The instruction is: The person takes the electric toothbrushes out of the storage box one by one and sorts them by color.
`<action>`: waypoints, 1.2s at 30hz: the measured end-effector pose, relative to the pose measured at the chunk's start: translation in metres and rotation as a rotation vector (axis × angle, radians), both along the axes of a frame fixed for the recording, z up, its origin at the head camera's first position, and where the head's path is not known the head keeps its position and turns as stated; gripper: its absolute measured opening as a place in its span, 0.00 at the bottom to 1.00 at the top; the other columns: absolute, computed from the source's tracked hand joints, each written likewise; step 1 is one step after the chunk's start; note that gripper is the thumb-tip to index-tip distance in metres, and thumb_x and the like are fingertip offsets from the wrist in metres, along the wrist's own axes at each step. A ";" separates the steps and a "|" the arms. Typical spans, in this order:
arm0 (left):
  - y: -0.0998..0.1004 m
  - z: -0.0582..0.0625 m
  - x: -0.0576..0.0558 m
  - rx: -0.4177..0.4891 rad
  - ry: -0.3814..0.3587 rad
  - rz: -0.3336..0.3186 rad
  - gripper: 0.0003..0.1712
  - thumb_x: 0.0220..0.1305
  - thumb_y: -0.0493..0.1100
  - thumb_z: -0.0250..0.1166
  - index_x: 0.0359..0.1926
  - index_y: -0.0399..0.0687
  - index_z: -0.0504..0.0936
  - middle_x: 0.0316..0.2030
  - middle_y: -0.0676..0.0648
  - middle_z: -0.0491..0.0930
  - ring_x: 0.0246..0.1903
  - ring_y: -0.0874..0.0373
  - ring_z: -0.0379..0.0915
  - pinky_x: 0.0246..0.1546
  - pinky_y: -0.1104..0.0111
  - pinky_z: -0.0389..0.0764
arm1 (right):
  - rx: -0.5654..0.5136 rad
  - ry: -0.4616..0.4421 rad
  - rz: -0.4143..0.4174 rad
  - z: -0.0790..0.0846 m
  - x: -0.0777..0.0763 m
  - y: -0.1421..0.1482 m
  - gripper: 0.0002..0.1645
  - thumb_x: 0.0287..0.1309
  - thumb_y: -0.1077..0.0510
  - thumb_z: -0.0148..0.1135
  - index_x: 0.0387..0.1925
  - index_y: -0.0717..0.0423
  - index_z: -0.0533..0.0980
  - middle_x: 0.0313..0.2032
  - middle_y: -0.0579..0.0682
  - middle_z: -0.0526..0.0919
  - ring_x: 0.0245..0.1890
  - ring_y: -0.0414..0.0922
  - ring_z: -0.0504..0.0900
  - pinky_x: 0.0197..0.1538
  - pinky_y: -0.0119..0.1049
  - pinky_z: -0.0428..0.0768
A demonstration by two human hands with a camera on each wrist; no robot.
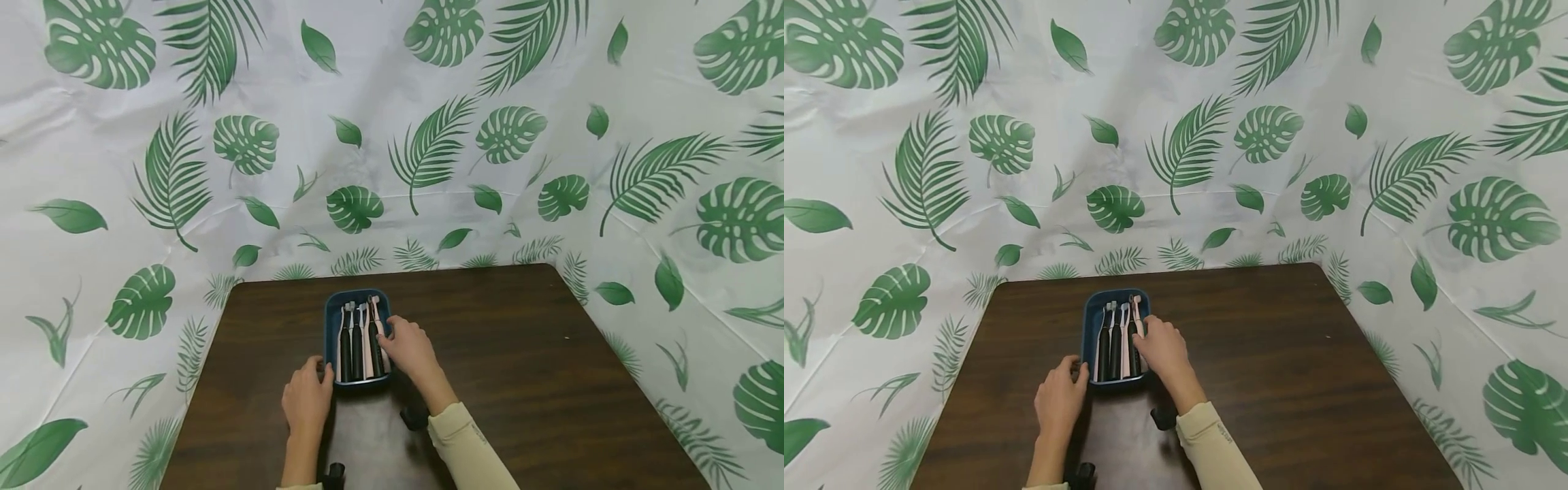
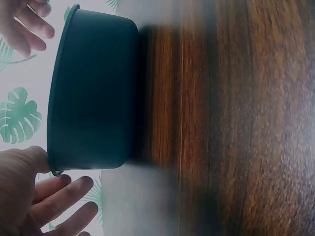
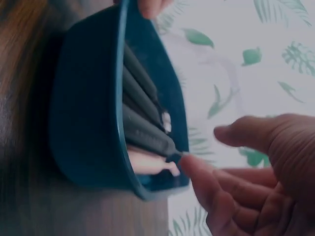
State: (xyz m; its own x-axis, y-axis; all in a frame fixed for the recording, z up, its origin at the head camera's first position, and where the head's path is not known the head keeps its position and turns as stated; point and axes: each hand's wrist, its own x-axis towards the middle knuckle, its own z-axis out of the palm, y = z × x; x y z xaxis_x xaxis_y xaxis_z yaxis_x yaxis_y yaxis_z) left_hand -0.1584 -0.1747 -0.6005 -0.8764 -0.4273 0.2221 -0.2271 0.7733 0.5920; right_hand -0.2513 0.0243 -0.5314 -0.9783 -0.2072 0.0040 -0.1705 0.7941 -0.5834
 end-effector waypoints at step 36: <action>-0.008 -0.021 -0.004 0.126 -0.026 -0.038 0.17 0.76 0.53 0.64 0.56 0.49 0.86 0.40 0.50 0.90 0.38 0.52 0.88 0.39 0.47 0.84 | 0.284 -0.033 -0.044 -0.025 -0.022 -0.048 0.24 0.64 0.46 0.73 0.47 0.62 0.82 0.41 0.60 0.88 0.39 0.61 0.88 0.41 0.58 0.86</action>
